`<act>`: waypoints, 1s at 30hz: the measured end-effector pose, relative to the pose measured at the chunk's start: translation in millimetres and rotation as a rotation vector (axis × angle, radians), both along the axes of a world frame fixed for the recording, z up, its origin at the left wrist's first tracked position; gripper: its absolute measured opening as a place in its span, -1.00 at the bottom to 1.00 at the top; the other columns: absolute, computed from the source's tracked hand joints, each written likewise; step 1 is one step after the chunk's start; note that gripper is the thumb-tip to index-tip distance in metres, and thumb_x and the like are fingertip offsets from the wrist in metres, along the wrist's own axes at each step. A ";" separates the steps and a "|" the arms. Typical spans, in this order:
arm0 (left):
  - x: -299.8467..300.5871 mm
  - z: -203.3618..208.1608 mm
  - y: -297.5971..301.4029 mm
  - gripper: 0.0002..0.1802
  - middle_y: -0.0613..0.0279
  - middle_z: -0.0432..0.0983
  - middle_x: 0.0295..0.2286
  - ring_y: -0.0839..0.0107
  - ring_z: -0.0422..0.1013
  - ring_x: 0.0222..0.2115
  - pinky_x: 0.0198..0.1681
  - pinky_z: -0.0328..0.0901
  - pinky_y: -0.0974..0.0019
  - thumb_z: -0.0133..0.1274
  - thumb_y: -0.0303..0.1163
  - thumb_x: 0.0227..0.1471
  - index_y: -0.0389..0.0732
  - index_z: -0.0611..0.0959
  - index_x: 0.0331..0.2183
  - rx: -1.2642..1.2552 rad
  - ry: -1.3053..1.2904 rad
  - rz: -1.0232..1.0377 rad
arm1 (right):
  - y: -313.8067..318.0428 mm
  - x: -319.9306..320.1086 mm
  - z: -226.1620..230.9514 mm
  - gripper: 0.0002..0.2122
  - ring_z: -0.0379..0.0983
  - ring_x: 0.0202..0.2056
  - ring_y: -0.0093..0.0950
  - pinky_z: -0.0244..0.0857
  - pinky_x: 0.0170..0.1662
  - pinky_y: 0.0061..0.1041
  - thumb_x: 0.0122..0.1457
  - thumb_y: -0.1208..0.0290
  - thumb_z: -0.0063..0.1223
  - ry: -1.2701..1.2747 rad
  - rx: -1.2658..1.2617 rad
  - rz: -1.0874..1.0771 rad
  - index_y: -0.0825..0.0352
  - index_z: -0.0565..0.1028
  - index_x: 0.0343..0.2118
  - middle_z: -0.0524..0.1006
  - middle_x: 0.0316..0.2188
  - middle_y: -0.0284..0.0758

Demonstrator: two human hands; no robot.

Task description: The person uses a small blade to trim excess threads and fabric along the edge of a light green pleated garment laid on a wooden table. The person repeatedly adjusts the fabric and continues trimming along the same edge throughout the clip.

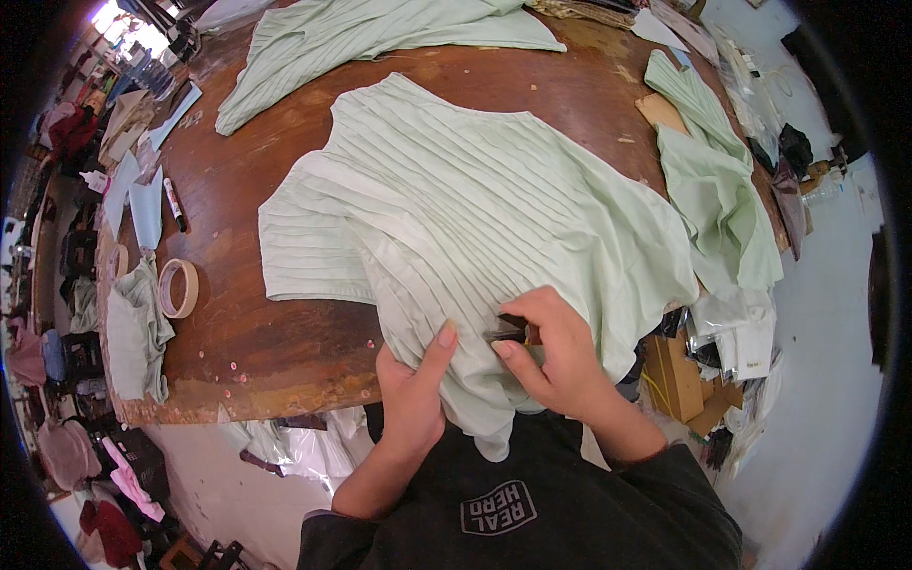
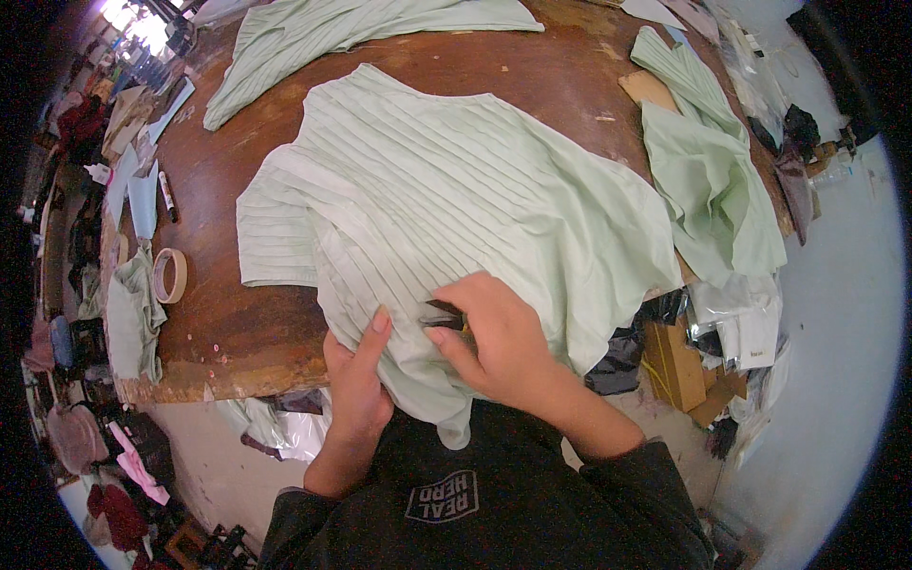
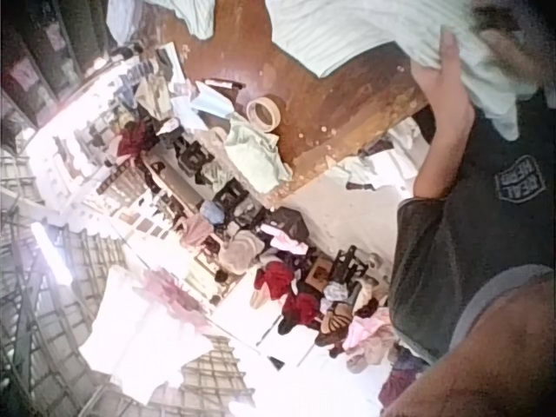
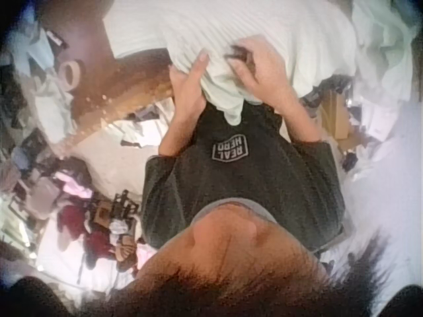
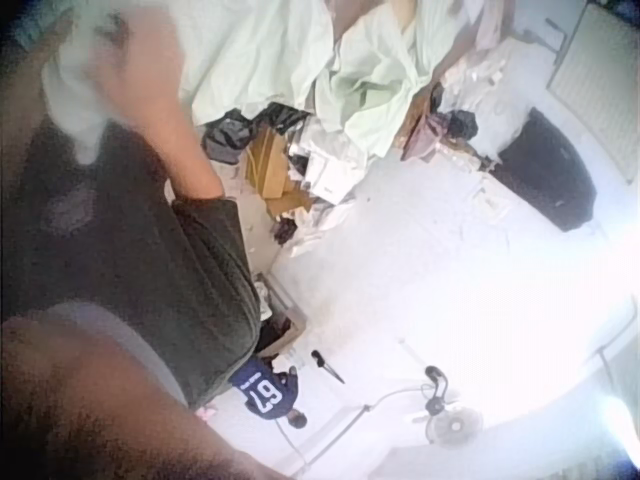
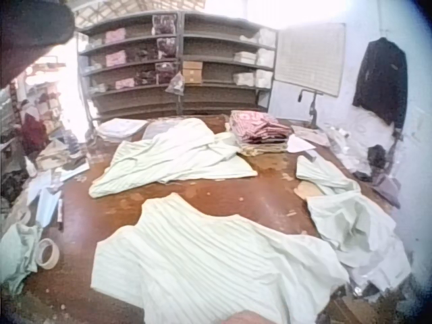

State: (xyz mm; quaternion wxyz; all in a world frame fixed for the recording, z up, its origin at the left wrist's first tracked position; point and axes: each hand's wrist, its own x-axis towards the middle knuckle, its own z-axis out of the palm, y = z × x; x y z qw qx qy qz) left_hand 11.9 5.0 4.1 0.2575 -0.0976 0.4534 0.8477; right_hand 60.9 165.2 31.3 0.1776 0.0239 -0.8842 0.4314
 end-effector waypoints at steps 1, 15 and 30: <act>0.2 -0.2 -0.2 -0.46 0.08 0.40 -0.02 0.33 0.38 -0.04 0.02 0.30 0.27 0.10 -0.53 0.09 -0.35 0.32 0.08 -0.007 -0.002 0.003 | -1.7 2.5 -5.3 -0.65 0.42 -0.45 -0.29 0.28 -0.46 -0.47 -0.07 0.48 0.28 0.037 0.064 0.001 0.38 0.47 -0.19 0.48 -0.39 -0.21; 4.1 2.4 4.7 -0.44 0.08 0.39 -0.02 0.32 0.37 -0.04 0.03 0.30 0.27 0.11 -0.55 0.07 -0.33 0.30 0.09 -0.007 -0.034 0.015 | -16.7 6.6 -12.5 -0.68 0.41 -0.54 -0.38 0.26 -0.53 -0.47 -0.16 0.53 0.31 0.269 0.364 -0.136 0.43 0.54 -0.27 0.51 -0.42 -0.26; 6.1 7.4 7.1 -0.44 0.11 0.37 0.01 0.34 0.35 -0.01 0.06 0.26 0.28 0.06 -0.53 0.10 -0.31 0.28 0.12 0.036 -0.075 -0.008 | -14.9 7.6 -18.4 -0.73 0.33 -0.59 -0.51 0.11 -0.59 -0.54 -0.16 0.49 0.28 0.385 0.496 -0.182 0.36 0.58 -0.31 0.51 -0.46 -0.38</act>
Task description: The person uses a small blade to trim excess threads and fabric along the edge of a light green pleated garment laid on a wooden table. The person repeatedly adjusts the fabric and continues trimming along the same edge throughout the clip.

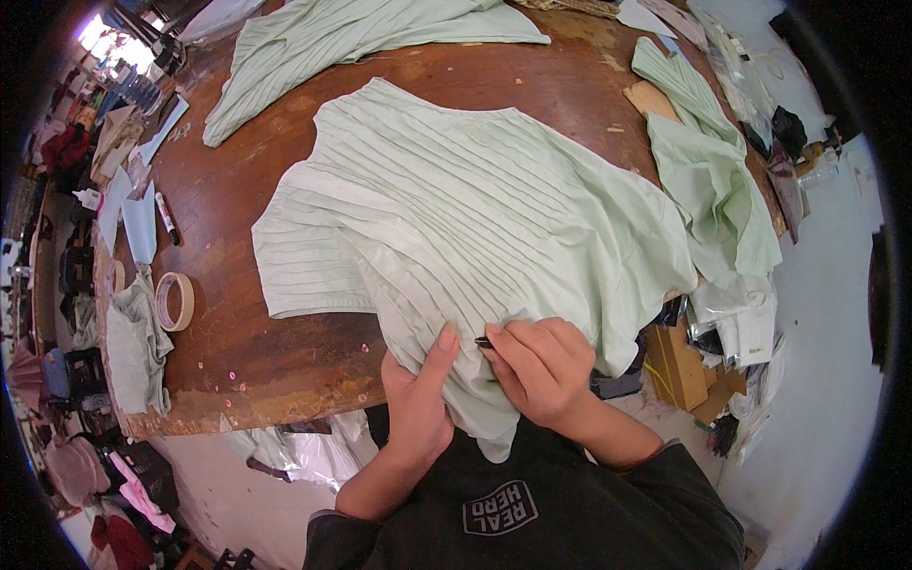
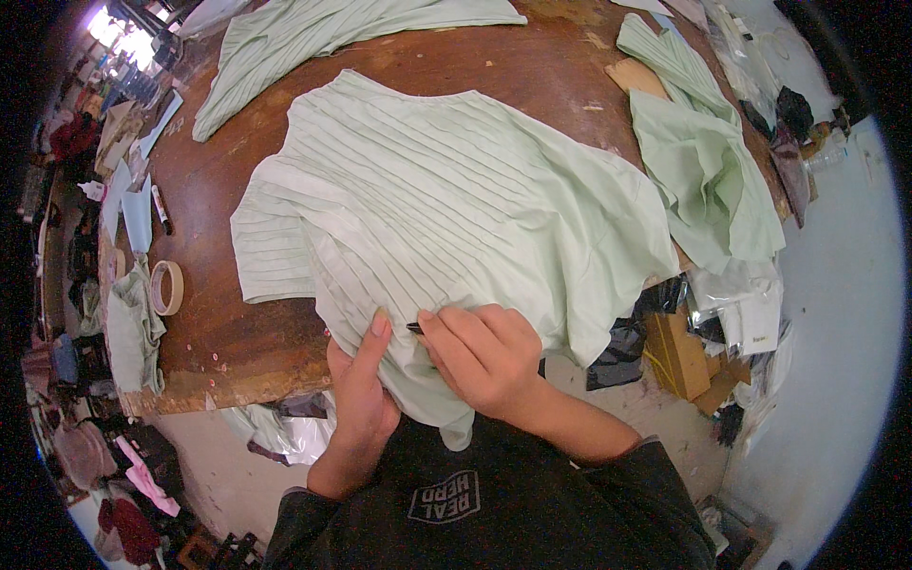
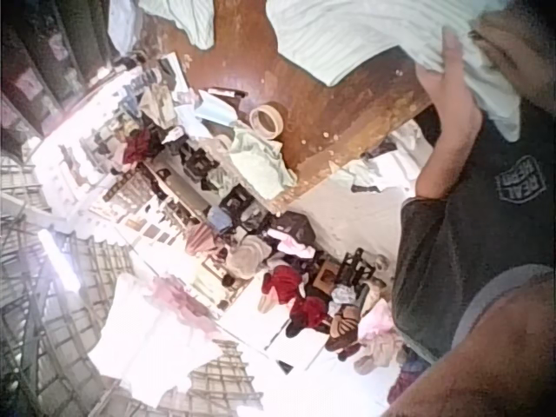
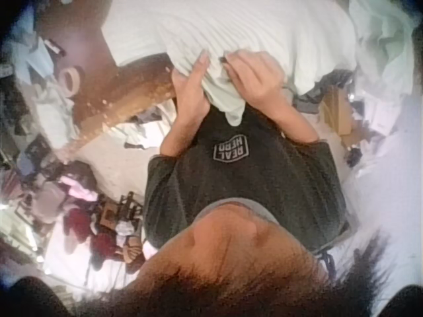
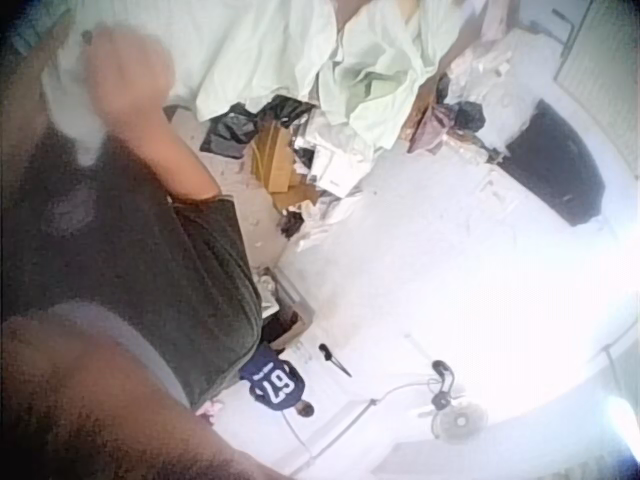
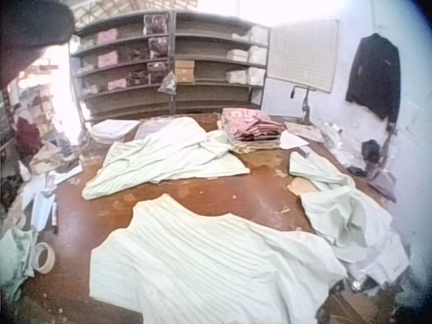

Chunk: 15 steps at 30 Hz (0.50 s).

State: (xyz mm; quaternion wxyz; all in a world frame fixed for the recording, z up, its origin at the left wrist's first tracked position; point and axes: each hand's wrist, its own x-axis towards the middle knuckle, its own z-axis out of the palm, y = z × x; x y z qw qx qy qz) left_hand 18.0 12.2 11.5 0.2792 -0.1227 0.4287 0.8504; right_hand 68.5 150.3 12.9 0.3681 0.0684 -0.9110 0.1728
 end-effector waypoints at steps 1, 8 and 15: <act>-0.3 0.5 0.0 -0.44 0.11 0.37 0.01 0.34 0.35 -0.01 0.06 0.26 0.27 0.06 -0.53 0.11 -0.31 0.27 0.12 0.001 0.004 -0.004 | 0.5 0.0 0.3 -0.73 0.33 -0.59 -0.52 0.10 -0.60 -0.55 -0.16 0.49 0.28 0.003 0.003 0.003 0.36 0.58 -0.32 0.51 -0.46 -0.38; 0.2 -0.3 0.4 -0.46 0.09 0.37 0.01 0.33 0.35 -0.01 0.06 0.27 0.25 0.03 -0.51 0.13 -0.33 0.27 0.12 -0.027 0.047 0.010 | 4.5 -0.6 -5.5 -0.67 0.38 -0.56 -0.43 0.19 -0.57 -0.46 -0.13 0.45 0.27 -0.017 -0.203 0.059 0.38 0.54 -0.23 0.54 -0.43 -0.33; -1.3 -9.5 -5.1 -0.46 0.09 0.36 0.02 0.31 0.37 -0.03 -0.02 0.34 0.26 0.00 -0.47 0.16 -0.27 0.25 0.15 0.026 0.000 0.000 | 4.4 0.6 9.4 -0.57 0.38 -0.56 -0.42 0.28 -0.51 -0.45 -0.19 0.40 0.28 -0.301 -0.177 0.334 0.35 0.51 -0.17 0.43 -0.48 -0.36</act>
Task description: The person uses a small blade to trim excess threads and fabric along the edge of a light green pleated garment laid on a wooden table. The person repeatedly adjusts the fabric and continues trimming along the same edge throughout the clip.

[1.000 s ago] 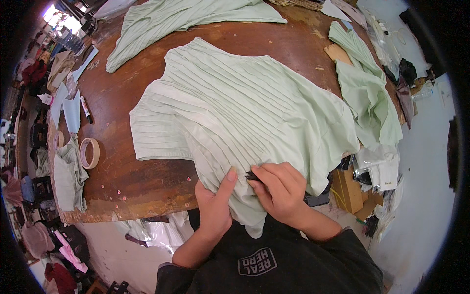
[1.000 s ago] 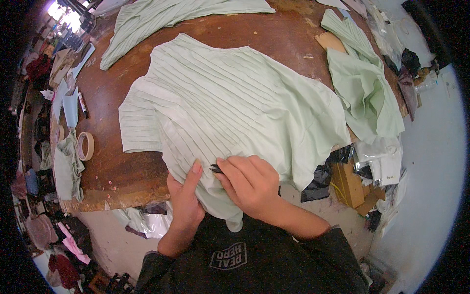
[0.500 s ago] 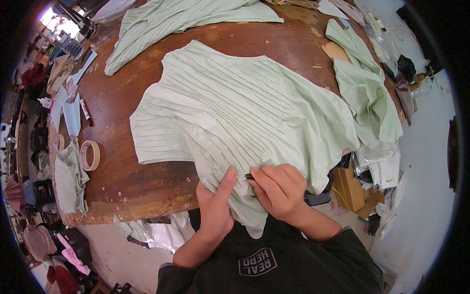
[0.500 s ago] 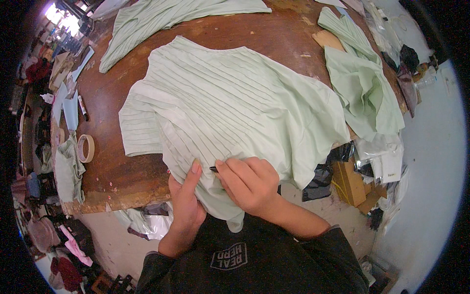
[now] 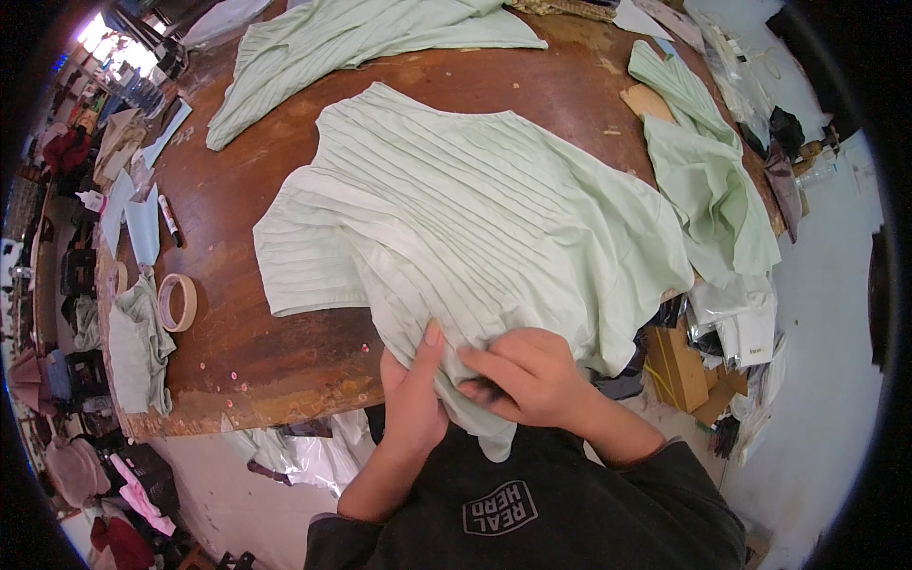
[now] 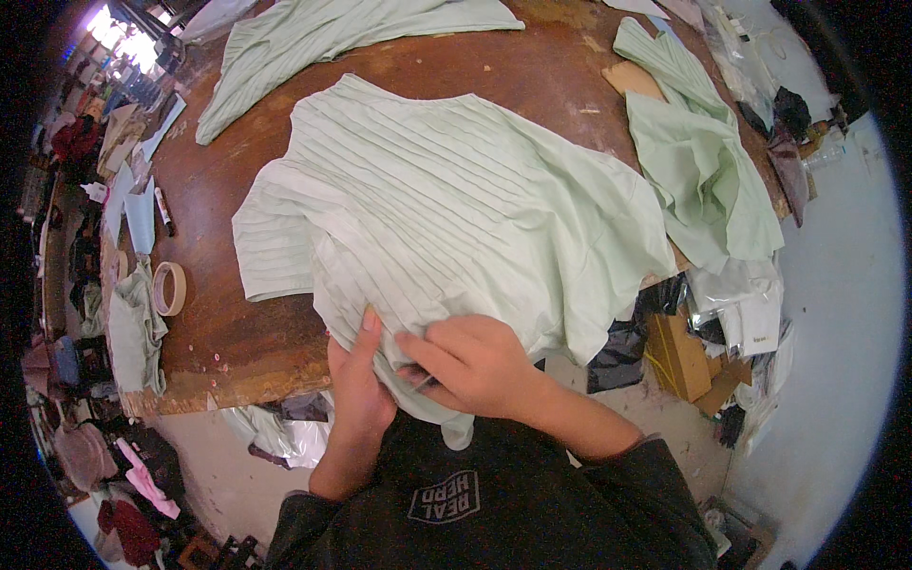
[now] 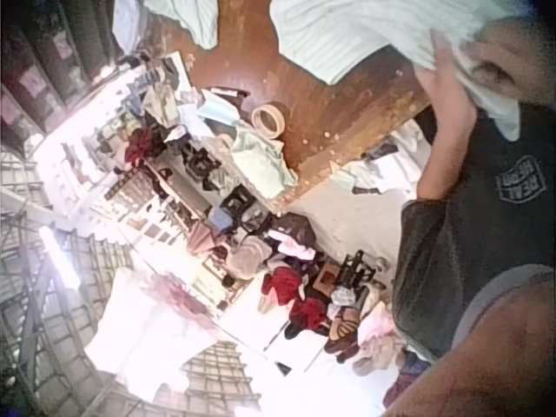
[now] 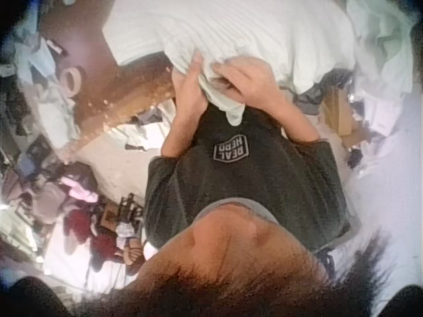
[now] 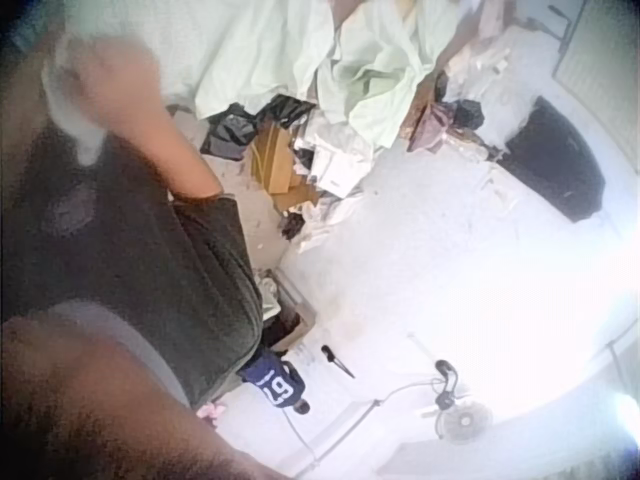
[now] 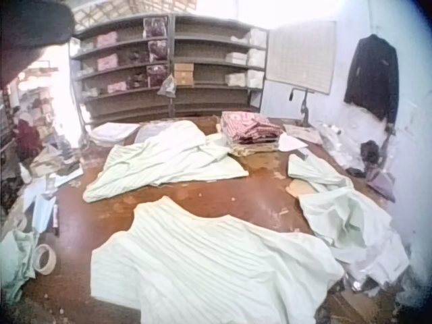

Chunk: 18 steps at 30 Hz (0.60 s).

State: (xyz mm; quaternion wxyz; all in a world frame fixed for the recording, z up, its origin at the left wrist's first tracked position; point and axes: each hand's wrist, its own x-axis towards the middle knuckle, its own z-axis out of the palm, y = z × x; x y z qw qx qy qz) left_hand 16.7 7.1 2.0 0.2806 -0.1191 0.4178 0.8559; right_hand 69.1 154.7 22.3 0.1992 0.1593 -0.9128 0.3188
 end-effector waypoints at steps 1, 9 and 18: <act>-0.8 0.6 -0.3 -0.46 0.09 0.36 0.01 0.31 0.38 -0.04 -0.03 0.34 0.26 0.00 -0.47 0.16 -0.26 0.24 0.15 0.019 -0.016 0.014 | -0.7 1.7 -5.1 -0.56 0.37 -0.56 -0.43 0.28 -0.52 -0.45 -0.19 0.40 0.28 0.048 0.008 0.019 0.35 0.50 -0.16 0.42 -0.47 -0.36; -12.4 -0.5 -5.6 -0.35 0.11 0.37 0.02 0.31 0.38 -0.03 0.00 0.33 0.24 0.10 -0.50 0.09 -0.27 0.22 0.17 -0.030 0.010 -0.103 | -17.2 4.8 -3.0 -0.60 0.45 -0.46 -0.47 0.32 -0.48 -0.49 -0.23 0.44 0.28 -0.098 0.047 0.172 0.30 0.51 -0.22 0.44 -0.37 -0.37; -10.5 -9.3 -18.2 -0.36 0.08 0.37 0.03 0.34 0.36 -0.01 0.04 0.29 0.25 0.11 -0.52 0.08 -0.31 0.24 0.16 -0.025 0.179 0.007 | -9.2 -3.3 15.3 -0.67 0.45 -0.40 -0.41 0.35 -0.33 -0.44 0.04 0.44 0.20 -0.206 -0.279 -0.185 0.36 0.44 -0.11 0.43 -0.35 -0.21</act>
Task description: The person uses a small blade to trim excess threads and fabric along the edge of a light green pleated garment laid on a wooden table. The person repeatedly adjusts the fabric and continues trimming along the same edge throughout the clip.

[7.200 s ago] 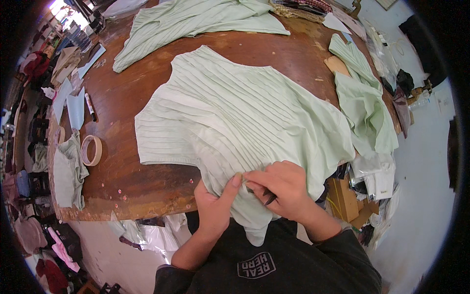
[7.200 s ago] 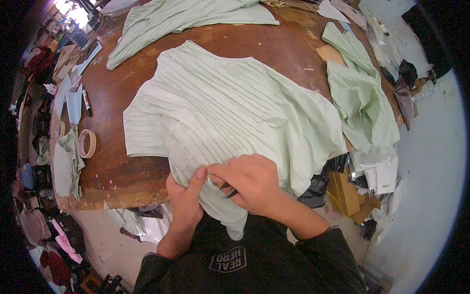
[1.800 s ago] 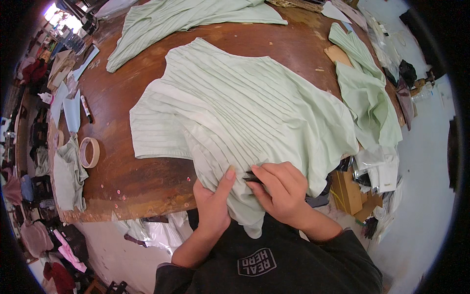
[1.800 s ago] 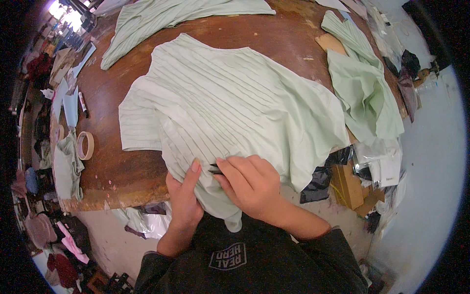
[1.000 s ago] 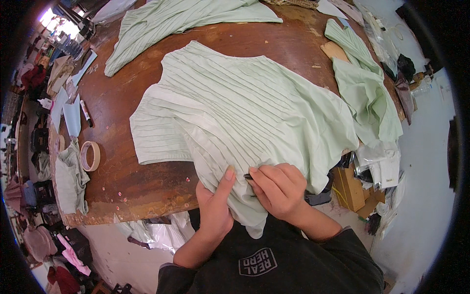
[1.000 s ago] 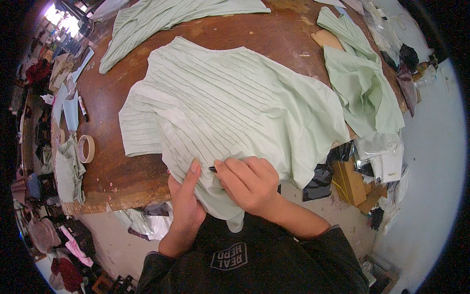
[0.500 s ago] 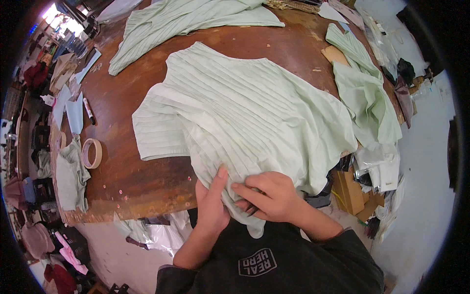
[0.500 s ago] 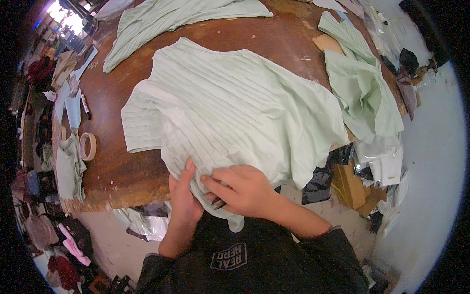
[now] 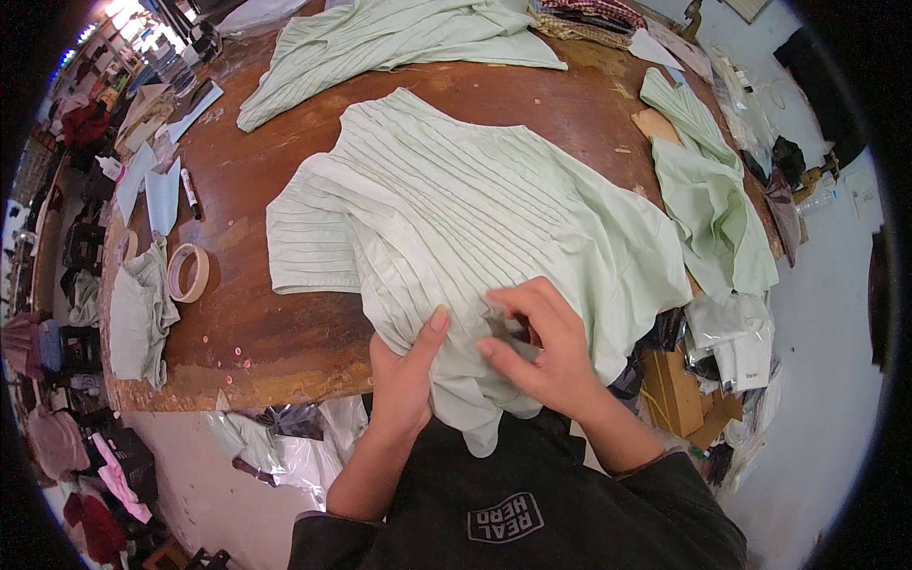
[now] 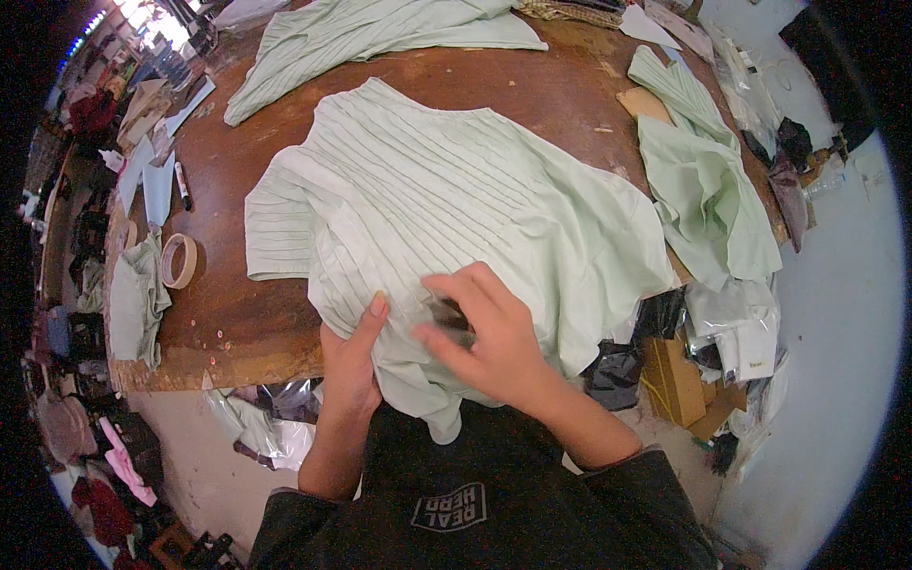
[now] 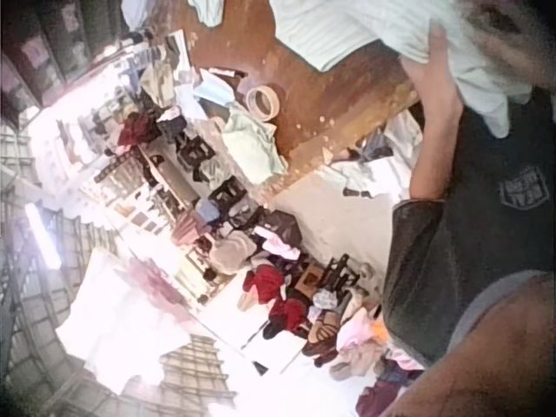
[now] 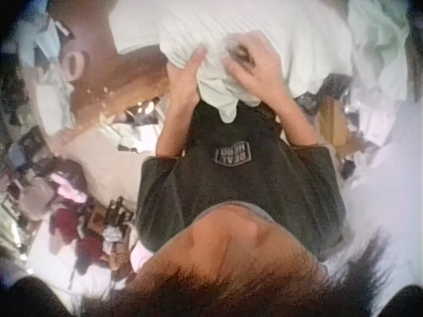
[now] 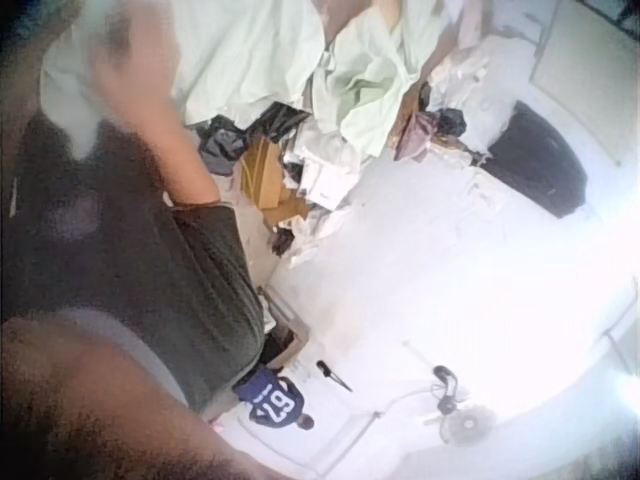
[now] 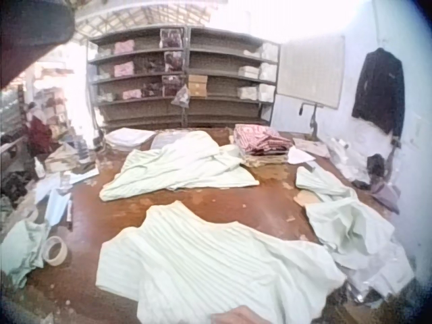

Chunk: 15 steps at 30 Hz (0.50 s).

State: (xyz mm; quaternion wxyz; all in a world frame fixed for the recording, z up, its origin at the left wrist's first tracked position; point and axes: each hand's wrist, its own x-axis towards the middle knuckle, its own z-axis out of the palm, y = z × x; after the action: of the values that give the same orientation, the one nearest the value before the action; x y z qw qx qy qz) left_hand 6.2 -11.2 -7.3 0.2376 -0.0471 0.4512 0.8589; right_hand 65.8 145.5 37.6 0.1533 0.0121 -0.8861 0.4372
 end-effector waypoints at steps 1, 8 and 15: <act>-1.0 -0.8 -1.6 -0.36 0.08 0.37 0.03 0.34 0.36 -0.01 0.05 0.28 0.25 0.11 -0.52 0.08 -0.32 0.25 0.16 0.002 0.009 -0.005 | -3.0 1.2 -0.9 -0.67 0.44 -0.40 -0.40 0.34 -0.31 -0.44 0.06 0.44 0.18 -0.036 -0.081 -0.013 0.38 0.43 -0.10 0.43 -0.34 -0.21; 2.7 -15.6 -2.2 -0.43 0.11 0.42 -0.02 0.41 0.38 -0.05 0.04 0.26 0.31 0.12 -0.52 0.08 -0.37 0.33 0.10 0.015 -0.018 0.043 | -15.9 6.0 -14.1 -0.67 0.45 -0.36 -0.23 0.34 -0.26 -0.36 0.12 0.42 0.12 -0.174 -0.103 -0.008 0.43 0.36 -0.09 0.47 -0.31 -0.12; -0.6 -25.4 0.8 -0.44 0.13 0.42 -0.04 0.42 0.39 -0.07 0.02 0.28 0.32 0.12 -0.55 0.07 -0.35 0.33 0.09 0.041 0.006 0.074 | -9.4 7.9 -26.0 -0.71 0.50 -0.39 -0.35 0.34 -0.32 -0.49 0.02 0.49 0.25 -0.098 0.011 0.001 0.41 0.47 -0.19 0.54 -0.36 -0.20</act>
State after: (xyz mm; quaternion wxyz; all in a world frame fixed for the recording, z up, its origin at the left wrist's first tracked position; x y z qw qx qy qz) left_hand 5.6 -10.4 -32.7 0.2053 -0.0562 0.4320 0.8764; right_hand 73.7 136.1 11.6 0.1092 -0.0082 -0.8949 0.4327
